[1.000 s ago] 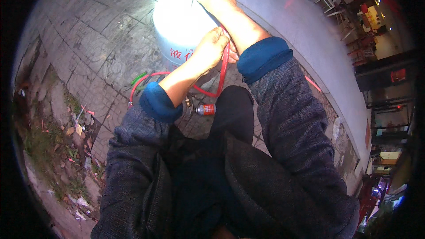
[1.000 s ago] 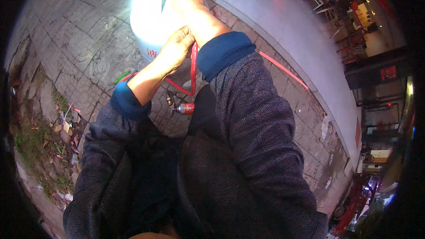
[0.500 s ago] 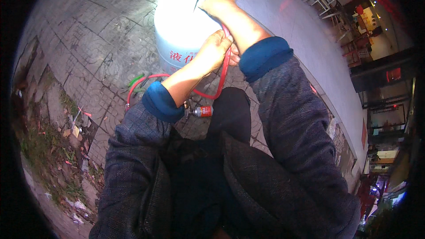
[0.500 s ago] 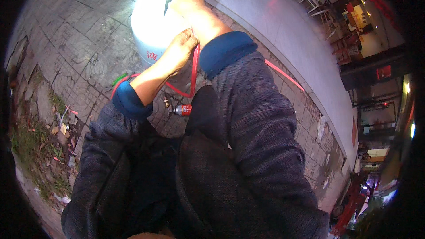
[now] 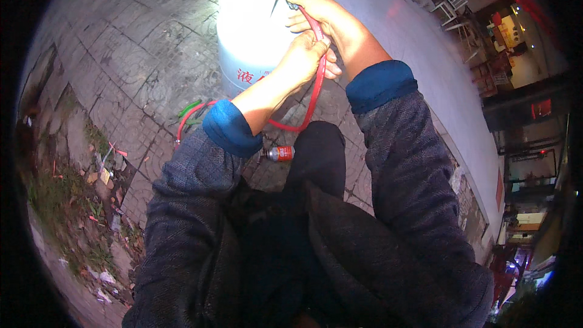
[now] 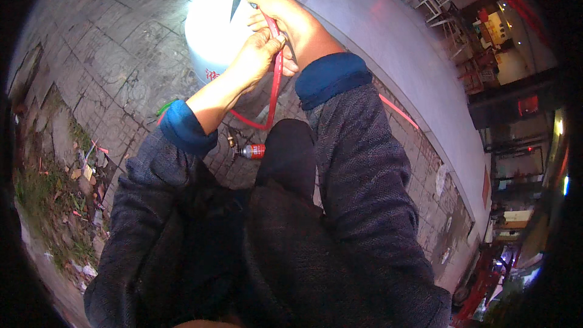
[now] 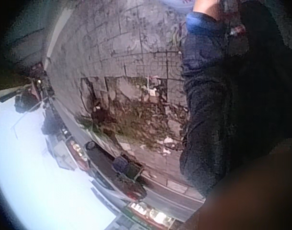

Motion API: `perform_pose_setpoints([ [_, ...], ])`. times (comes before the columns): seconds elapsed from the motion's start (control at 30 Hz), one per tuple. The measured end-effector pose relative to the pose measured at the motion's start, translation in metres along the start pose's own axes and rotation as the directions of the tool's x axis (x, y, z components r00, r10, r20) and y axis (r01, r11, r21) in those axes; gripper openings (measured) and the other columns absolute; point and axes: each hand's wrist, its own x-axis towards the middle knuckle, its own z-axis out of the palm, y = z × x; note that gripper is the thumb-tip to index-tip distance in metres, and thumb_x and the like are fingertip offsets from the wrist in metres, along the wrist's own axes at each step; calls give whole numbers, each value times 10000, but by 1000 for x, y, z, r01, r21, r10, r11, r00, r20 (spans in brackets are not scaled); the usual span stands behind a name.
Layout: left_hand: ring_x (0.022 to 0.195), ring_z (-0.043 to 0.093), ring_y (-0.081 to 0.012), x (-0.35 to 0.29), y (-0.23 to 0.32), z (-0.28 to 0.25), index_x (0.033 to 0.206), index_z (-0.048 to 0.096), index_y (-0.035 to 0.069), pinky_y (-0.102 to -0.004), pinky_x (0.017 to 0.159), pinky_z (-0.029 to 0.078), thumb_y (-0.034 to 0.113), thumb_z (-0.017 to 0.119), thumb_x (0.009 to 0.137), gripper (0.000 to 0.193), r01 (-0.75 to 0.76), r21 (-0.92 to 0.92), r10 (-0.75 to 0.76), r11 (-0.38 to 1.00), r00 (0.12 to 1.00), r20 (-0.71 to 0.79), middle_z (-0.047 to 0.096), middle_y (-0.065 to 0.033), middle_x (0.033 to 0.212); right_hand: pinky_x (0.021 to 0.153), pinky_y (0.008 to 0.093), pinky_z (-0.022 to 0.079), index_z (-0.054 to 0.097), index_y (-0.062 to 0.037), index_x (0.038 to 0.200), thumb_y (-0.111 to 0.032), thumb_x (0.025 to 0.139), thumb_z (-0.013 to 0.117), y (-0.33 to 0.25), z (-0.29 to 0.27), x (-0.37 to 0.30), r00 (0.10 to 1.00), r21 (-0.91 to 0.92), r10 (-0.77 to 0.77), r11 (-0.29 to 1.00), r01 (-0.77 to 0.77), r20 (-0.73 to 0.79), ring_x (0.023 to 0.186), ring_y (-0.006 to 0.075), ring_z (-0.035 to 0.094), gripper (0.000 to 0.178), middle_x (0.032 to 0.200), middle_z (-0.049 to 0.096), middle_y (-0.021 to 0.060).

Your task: The person connects a red hose to a large gas cylinder, then attaches a blowtorch nozzle. They ignite the torch and direct the flame into a small metal container on the ground, maintaining the flame for an extended period.

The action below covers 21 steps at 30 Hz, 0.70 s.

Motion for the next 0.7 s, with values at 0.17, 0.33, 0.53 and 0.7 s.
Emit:
perform_pose_setpoints([
  [0.17, 720, 688, -206, -1, -2, 2, 1111, 560, -16, -329, 664, 591, 127, 470, 1057, 178, -132, 81, 137, 988, 989, -52, 669, -106, 884, 738, 421, 615, 726, 7, 1114, -420, 926, 689, -10, 18, 8, 903, -869, -414, 482, 108, -117, 886, 290, 763, 469, 1081, 724, 255],
  [0.33, 635, 679, -231, -1, -2, -4, 1166, 446, -50, -347, 580, 600, 103, 408, 1074, 183, -69, 21, 69, 997, 997, -20, 616, -123, 815, 606, 416, 591, 704, 59, 1059, -384, 939, 672, -10, 17, 6, 990, -329, 26, 942, -71, -138, 707, 272, 719, 460, 929, 727, 213],
  [0.53, 635, 695, -244, 8, -12, -7, 1151, 426, -11, -341, 565, 611, 134, 423, 1079, 162, -13, 53, 14, 999, 1000, -9, 586, -103, 841, 554, 394, 602, 659, 32, 971, -345, 960, 654, -3, 15, 9, 992, -461, -103, 886, 59, -70, 671, 237, 680, 377, 822, 653, 107],
  [0.7, 635, 695, -242, 13, -13, -16, 1158, 408, 6, -346, 574, 613, 159, 438, 1080, 174, -9, -4, 9, 1000, 1000, -2, 571, -88, 820, 605, 405, 608, 635, 49, 1111, -334, 962, 653, -4, 13, 11, 998, 74, 5, 997, -10, 67, 814, 258, 712, 411, 971, 688, 166],
])
